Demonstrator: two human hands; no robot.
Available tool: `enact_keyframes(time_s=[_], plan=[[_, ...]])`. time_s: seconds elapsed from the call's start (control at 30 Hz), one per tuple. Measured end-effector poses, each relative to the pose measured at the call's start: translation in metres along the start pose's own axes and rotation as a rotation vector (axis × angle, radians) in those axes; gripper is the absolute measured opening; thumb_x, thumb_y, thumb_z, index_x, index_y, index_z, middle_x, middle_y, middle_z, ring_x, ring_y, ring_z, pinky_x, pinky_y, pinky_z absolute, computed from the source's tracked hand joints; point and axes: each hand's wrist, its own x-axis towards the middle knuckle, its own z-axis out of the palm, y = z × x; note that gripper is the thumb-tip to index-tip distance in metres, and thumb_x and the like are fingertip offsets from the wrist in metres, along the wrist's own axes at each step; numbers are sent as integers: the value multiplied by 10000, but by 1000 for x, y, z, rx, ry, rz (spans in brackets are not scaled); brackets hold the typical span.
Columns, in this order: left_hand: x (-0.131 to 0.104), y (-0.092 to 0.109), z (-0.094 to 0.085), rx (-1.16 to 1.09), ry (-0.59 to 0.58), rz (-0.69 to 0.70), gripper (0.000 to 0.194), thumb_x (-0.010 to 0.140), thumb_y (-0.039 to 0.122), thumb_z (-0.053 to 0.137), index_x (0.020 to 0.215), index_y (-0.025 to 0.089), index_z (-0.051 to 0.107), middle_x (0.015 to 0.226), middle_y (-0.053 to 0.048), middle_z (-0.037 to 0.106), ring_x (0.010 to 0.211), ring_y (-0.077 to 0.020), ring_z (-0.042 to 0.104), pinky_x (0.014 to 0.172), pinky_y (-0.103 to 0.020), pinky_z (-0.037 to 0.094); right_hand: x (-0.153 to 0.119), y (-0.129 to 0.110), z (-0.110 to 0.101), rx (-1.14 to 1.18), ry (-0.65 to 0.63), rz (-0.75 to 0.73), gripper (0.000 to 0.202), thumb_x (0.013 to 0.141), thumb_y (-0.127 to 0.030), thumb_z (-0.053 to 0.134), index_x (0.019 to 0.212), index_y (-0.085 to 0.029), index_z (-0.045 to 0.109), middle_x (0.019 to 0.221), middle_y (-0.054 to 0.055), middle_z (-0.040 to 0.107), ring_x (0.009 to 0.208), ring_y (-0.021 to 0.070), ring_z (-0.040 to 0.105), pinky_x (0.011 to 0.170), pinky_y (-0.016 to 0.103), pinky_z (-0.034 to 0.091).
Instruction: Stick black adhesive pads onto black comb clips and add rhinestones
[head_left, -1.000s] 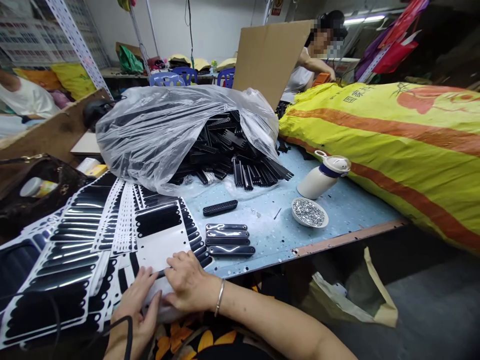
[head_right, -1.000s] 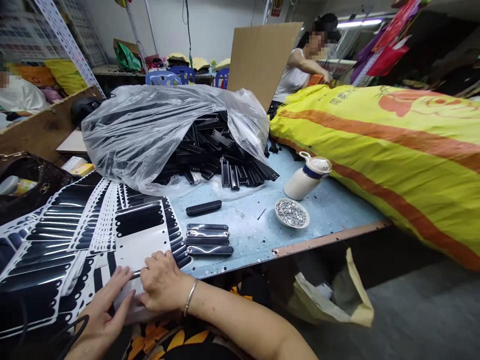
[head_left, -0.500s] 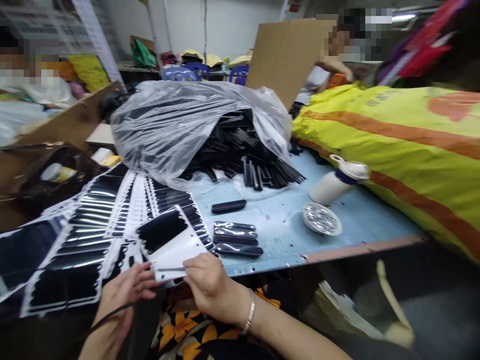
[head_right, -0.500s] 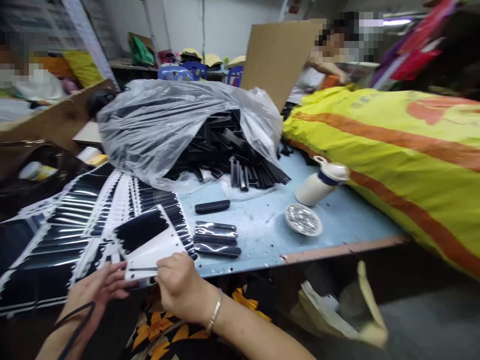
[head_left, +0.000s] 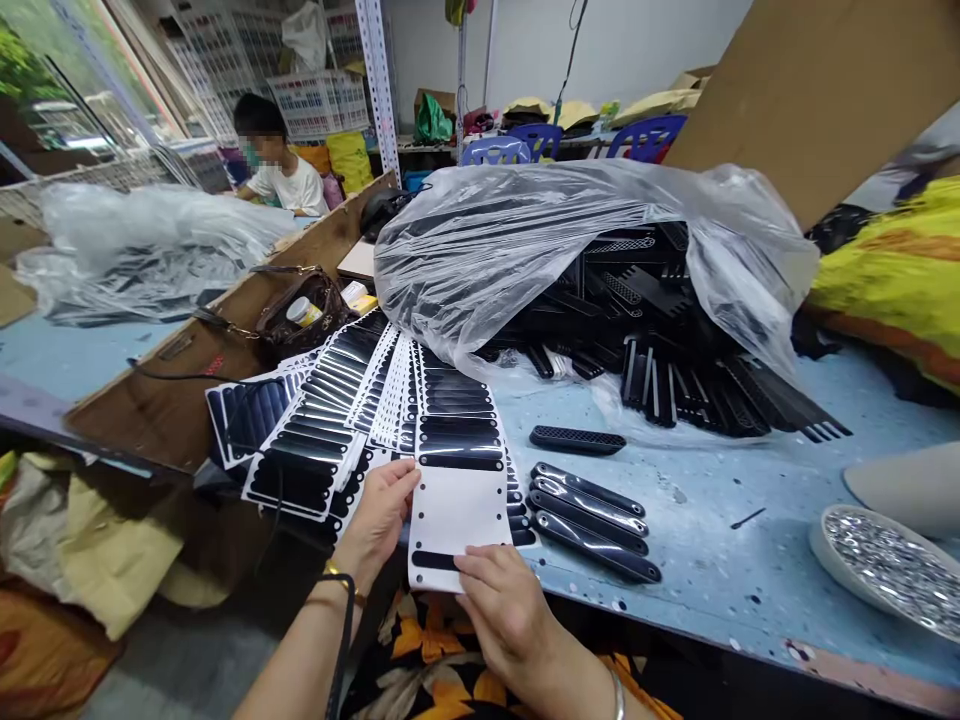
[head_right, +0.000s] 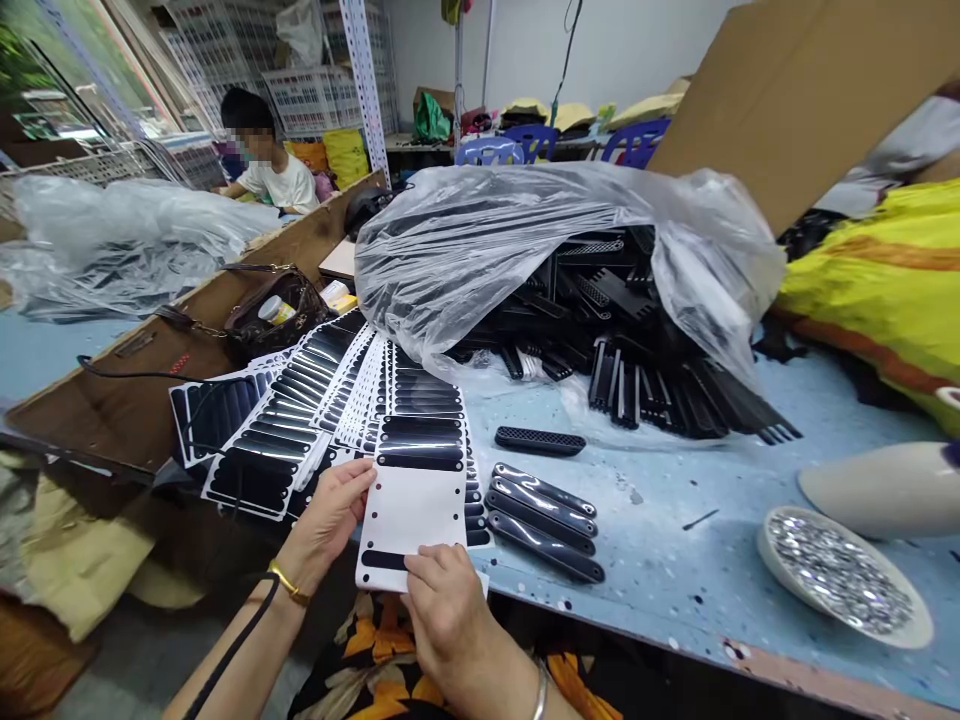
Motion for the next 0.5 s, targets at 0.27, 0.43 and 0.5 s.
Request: enact_keyframes(time_s=[0.27,0.43,0.5], plan=[[6,7,7,22,44,11,356,512,394,835,595,134,606,457,65,482,397,-54,416,413,-180,333,-7,6,-2,-16,20,64,162,859,-67,514,882,-194,612,918,100,696,925,254,637,800,416,529],[10,9,1,-27,47,21,322,483,339,860,615,114,672,493,16,584,436,-89,510,446,-208,401,11,22,-18,-31,99,93,102,917,-198,544,863,-192,631,768,72,663,704,199,607,641,330,495],[12,10,1,-61,44,32,302,472,309,865,606,108,683,503,7,601,452,-87,520,456,-202,399,25,31,-25,-75,197,117,154,923,-147,508,845,-194,632,688,47,636,612,169,580,581,299,468]])
